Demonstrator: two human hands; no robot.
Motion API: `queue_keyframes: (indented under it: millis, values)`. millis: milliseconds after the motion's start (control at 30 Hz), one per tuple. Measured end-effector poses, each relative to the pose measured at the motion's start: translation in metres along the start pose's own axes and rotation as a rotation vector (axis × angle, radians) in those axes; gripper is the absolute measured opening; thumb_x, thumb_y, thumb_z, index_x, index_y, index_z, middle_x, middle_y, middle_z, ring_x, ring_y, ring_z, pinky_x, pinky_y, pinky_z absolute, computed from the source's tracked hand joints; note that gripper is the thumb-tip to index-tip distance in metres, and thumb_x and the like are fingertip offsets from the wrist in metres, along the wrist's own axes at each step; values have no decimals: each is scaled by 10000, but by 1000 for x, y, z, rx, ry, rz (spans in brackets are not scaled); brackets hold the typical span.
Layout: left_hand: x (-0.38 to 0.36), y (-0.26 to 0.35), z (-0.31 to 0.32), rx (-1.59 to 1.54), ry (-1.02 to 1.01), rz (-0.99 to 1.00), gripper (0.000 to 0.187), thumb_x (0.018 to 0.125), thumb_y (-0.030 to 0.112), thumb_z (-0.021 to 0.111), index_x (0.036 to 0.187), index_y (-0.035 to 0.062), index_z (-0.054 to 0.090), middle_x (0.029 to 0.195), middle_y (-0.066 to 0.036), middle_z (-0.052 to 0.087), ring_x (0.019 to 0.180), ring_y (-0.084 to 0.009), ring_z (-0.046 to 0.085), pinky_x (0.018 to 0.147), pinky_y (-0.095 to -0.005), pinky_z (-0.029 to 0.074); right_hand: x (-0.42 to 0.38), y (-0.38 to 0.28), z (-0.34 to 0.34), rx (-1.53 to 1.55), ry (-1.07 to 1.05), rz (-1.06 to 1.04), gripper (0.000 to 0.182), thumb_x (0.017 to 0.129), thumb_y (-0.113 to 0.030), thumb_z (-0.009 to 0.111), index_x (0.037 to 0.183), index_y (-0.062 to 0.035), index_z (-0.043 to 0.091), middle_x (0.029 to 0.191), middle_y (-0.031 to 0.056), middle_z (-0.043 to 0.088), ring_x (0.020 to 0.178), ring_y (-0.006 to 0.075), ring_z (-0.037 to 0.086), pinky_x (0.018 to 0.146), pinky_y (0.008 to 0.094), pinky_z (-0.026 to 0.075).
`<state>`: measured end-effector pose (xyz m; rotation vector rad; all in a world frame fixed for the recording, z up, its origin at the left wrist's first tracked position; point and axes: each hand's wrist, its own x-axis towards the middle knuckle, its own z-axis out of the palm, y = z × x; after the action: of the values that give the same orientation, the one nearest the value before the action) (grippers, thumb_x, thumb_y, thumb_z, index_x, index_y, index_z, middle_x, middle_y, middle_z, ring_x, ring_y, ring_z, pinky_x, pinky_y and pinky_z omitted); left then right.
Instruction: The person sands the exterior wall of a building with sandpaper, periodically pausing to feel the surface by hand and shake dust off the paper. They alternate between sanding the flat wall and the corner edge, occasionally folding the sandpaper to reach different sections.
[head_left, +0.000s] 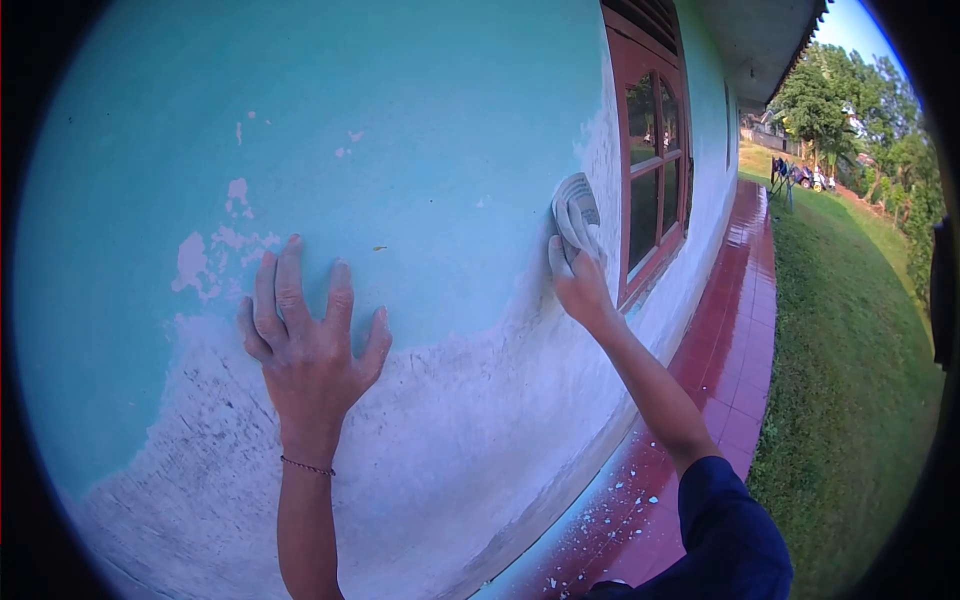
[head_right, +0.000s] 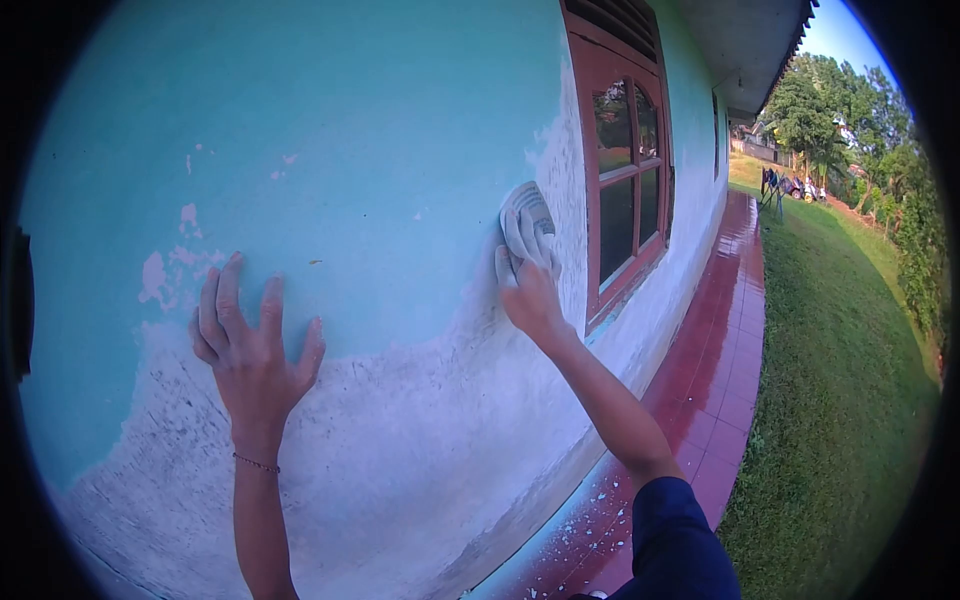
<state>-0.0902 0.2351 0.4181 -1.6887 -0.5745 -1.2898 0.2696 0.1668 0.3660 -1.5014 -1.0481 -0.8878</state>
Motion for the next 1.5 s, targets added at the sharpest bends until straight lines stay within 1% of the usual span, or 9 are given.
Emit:
queue_keyframes:
  millis: [233, 367, 433, 700, 867, 1100, 1267, 1367, 1500]
  values:
    - [-1, 1, -2, -41, -14, 1, 456, 864, 398, 672, 1229, 125, 657, 1520, -159, 434, 1440, -365, 329, 1154, -500, 227, 146, 44, -17, -40, -54, 467, 559, 1046, -426, 436, 1350, 16, 594, 1338, 301, 600, 1286, 459, 542, 1109, 552, 348]
    - [-1, -1, -2, -42, -9, 11, 456, 864, 396, 675, 1228, 123, 655, 1513, -159, 440, 1438, -368, 333, 1153, -502, 224, 71, 19, -13, 20, -61, 133, 508, 1048, -338, 462, 1466, -56, 520, 1513, 236, 484, 1385, 420, 454, 1153, 534, 282]
    - [0, 0, -1, -38, 1, 2, 459, 864, 396, 676, 1232, 123, 653, 1509, -159, 444, 1437, -368, 336, 1153, -502, 224, -6, -1, -2, -105, 134, -173, 463, 1053, -339, 473, 1378, -31, 592, 1318, 245, 639, 1242, 482, 570, 1080, 466, 420]
    - [0, 0, -2, -41, -11, -3, 453, 865, 388, 677, 1234, 127, 648, 1517, -151, 437, 1437, -365, 338, 1151, -506, 229, 140, 40, -20, -91, -102, 390, 517, 1047, -430, 442, 1301, -21, 632, 1307, 259, 618, 1260, 472, 545, 1090, 473, 401]
    - [1, 0, -3, -39, -12, -1, 457, 866, 387, 678, 1239, 124, 646, 1519, -146, 434, 1440, -361, 334, 1152, -504, 229, -13, 3, 8, 11, -37, -67, 606, 1010, -231, 532, 1577, -98, 365, 1602, 231, 359, 1462, 422, 360, 1146, 572, 293]
    - [1, 0, -2, -39, -15, 6, 453, 862, 387, 680, 1228, 121, 651, 1520, -153, 432, 1438, -361, 337, 1153, -503, 231, 151, 52, -22, -130, -100, 476, 474, 1042, -355, 448, 1390, -64, 587, 1358, 265, 600, 1306, 447, 514, 1122, 521, 344]
    - [1, 0, -3, -39, -20, 10, 447, 863, 387, 678, 1223, 122, 653, 1514, -153, 436, 1439, -362, 332, 1150, -502, 232, 49, 24, -11, -37, -27, -74, 514, 1032, -295, 490, 1507, -98, 483, 1547, 238, 442, 1400, 420, 445, 1166, 561, 256]
    - [1, 1, -2, -26, -7, 2, 446, 865, 390, 676, 1223, 125, 651, 1513, -146, 437, 1439, -362, 331, 1148, -504, 234, 31, 13, -25, 11, -123, 24, 451, 1042, -282, 485, 1436, -77, 562, 1498, 206, 515, 1400, 450, 432, 1174, 463, 318]
    - [1, 0, -2, -9, -12, -5, 419, 866, 418, 668, 1189, 151, 676, 1499, -145, 466, 1428, -353, 346, 1127, -512, 253, 123, 48, -19, -110, -114, 326, 491, 1049, -405, 419, 1381, -100, 613, 1476, 235, 519, 1398, 424, 430, 1144, 599, 262]
